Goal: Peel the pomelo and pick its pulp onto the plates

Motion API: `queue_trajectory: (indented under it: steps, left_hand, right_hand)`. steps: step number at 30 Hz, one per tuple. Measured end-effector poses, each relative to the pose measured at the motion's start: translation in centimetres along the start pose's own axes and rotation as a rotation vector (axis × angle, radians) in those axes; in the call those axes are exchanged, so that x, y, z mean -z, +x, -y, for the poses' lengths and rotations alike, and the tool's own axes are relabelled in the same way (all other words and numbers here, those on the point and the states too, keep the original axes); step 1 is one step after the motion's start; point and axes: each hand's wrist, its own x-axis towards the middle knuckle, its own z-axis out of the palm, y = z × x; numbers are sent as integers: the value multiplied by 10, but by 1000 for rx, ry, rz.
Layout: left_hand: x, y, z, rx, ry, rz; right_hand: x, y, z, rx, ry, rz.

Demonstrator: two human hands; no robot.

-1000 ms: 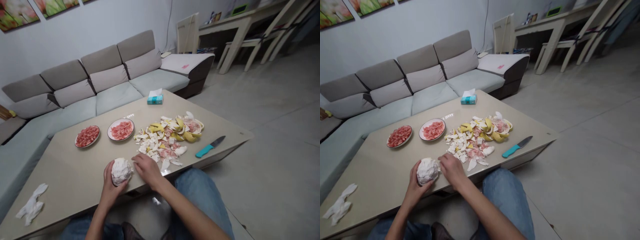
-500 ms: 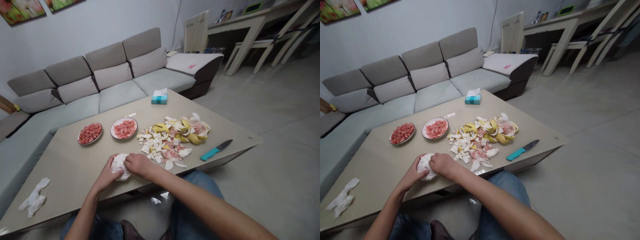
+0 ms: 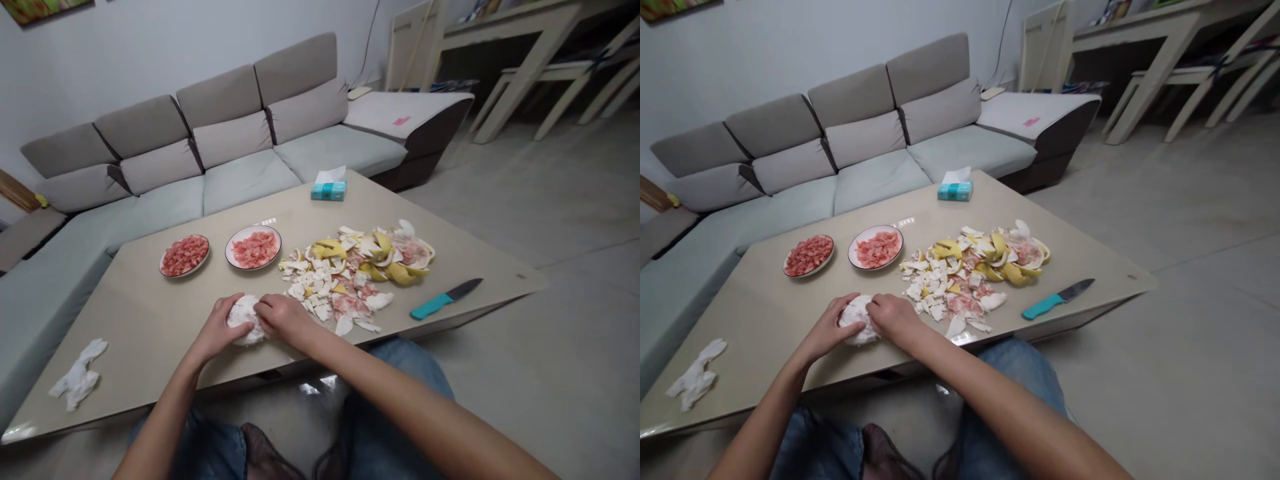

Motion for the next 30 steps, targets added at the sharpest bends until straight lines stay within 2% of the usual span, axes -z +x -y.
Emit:
queue_trajectory:
  steps: [6, 11, 14, 17, 20, 22, 26, 28, 30]
  left_hand:
    - [-5, -2, -1, -79, 25, 6]
    - [-8, -5, 1, -22, -100, -13]
    - [-13, -9, 4, 45, -190, -41]
    - [-21, -12, 5, 67, -188, -86]
    - [-27, -11, 3, 78, -172, -151]
    - [-28, -10, 1, 79, -181, -154]
    - [-26, -10, 2, 66, -173, -110]
    - [-25, -11, 4, 70, -157, -112]
    - [-25, -12, 6, 80, -125, -138]
  right_hand:
    - [-3, 11, 5, -51, 3, 42]
    - [-5, 13, -2, -181, 197, -69]
    - [-2, 7, -4, -87, 207, -80]
    - [-1, 7, -3, 40, 75, -20]
    - [-4, 14, -4, 73, 35, 12]
    - [-5, 20, -11, 15, 114, -89]
    - [5, 23, -39, -197, 318, -469]
    - [14, 17, -55, -211, 317, -509]
    - [23, 7, -68, -215, 232, -453]
